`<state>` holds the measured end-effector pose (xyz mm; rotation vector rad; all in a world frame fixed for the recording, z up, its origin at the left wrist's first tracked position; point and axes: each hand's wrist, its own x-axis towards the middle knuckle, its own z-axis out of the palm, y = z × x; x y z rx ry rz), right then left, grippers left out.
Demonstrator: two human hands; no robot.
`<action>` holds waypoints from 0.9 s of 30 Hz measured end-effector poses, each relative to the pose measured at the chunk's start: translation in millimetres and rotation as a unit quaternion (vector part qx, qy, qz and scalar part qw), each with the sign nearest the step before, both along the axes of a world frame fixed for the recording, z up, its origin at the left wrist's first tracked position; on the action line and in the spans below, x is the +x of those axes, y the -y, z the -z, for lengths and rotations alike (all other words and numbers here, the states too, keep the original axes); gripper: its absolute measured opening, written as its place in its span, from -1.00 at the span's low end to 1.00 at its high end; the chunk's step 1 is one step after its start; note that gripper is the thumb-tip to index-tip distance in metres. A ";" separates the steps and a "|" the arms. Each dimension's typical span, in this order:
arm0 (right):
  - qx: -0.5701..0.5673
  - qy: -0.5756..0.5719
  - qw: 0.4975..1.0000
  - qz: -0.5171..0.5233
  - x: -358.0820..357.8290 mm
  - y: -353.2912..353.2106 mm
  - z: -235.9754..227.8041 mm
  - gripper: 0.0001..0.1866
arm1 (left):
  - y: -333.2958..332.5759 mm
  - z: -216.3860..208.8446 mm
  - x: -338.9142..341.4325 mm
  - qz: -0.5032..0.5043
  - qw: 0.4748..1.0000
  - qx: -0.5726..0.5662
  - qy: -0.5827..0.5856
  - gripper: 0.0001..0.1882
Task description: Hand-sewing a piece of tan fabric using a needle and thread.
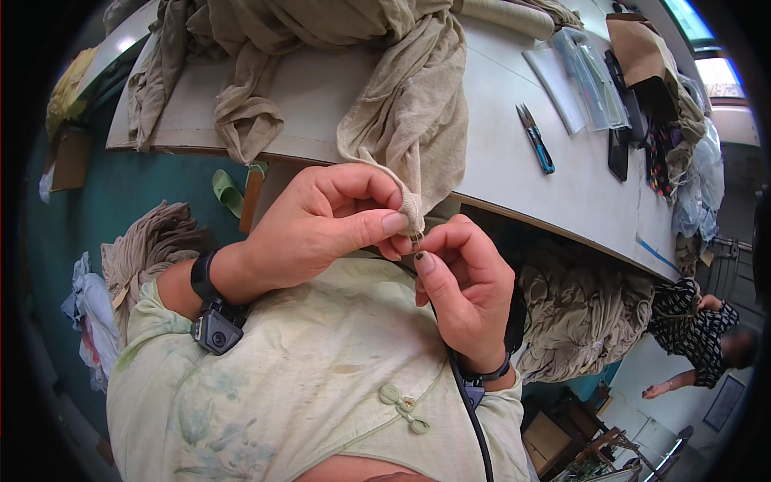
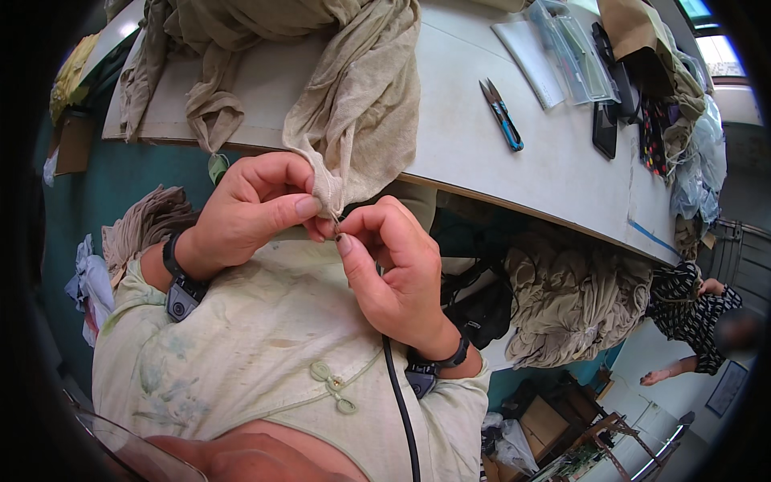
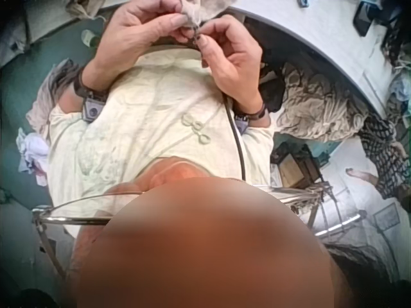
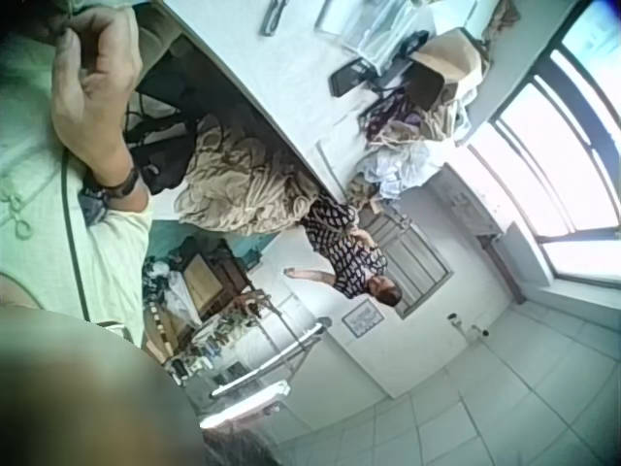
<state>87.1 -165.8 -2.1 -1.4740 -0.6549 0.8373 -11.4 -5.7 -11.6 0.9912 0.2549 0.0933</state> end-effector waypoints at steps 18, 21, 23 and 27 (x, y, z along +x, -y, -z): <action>0.046 0.001 0.999 -0.003 -0.3 -2.7 2.2 -0.95 | 4.0 4.0 1.4 -0.013 0.999 -0.002 0.041 -0.89; 0.057 -0.013 0.998 -0.004 -1.7 -4.3 1.7 -0.95 | 4.7 4.6 2.2 -0.017 0.998 -0.010 0.059 -0.89; 0.056 -0.021 0.998 -0.003 -1.9 -4.7 1.6 -0.95 | 4.6 5.3 2.2 -0.018 0.998 -0.008 0.064 -0.88; 0.066 -0.047 0.997 -0.004 -2.9 -6.3 2.0 -0.94 | 4.6 5.8 1.8 -0.017 0.998 0.007 0.068 -0.88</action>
